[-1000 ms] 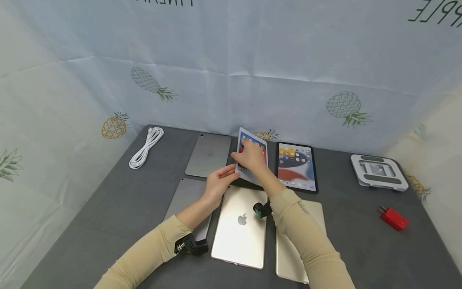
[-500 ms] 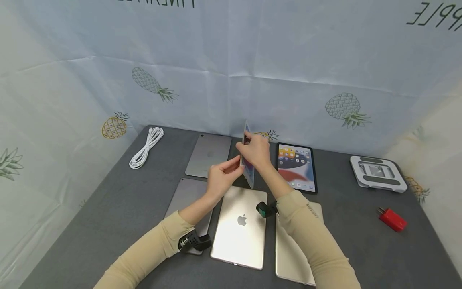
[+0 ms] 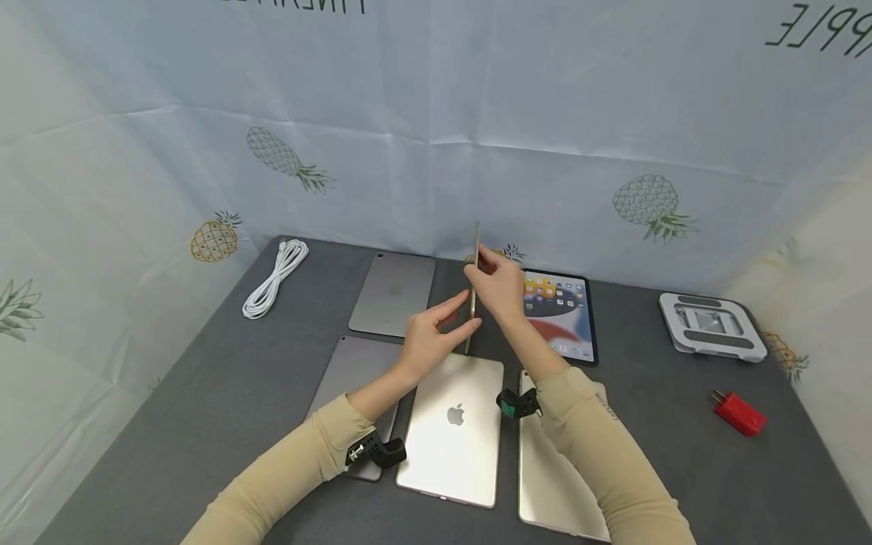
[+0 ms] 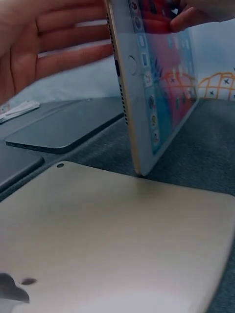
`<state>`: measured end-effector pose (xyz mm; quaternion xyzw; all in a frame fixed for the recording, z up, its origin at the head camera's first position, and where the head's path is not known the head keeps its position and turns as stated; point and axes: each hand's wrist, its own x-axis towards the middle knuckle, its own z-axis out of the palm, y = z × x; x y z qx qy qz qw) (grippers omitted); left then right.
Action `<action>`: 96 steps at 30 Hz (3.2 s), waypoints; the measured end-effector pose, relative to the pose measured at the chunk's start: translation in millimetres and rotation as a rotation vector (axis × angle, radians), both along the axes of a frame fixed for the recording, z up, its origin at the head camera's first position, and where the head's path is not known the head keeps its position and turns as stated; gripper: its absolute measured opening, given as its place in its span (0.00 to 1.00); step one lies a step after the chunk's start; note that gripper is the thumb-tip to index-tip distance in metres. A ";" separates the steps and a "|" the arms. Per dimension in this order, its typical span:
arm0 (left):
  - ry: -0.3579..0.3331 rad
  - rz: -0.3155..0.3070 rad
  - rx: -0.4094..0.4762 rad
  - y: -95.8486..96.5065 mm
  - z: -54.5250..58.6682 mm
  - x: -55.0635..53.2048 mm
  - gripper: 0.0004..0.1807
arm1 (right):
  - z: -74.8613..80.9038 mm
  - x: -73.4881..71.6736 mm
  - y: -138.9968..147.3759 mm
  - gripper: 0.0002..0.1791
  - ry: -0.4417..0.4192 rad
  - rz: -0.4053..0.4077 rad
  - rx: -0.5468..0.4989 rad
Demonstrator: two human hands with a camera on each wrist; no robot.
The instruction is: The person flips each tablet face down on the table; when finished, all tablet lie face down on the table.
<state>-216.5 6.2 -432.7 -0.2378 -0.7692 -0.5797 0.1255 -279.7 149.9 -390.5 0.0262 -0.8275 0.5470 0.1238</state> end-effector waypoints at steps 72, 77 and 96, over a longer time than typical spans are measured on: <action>0.405 -0.005 -1.176 -6.1 -18.8 -15.5 0.15 | -40.6 24.5 24.0 0.38 -0.509 0.065 -0.141; 0.412 -0.002 -1.210 -4.6 -20.2 -15.3 0.16 | -42.0 26.0 23.4 0.39 -0.533 0.070 -0.108; 0.480 0.008 -1.234 -5.6 -22.2 -15.5 0.15 | -49.1 30.5 21.2 0.43 -0.533 0.122 -0.059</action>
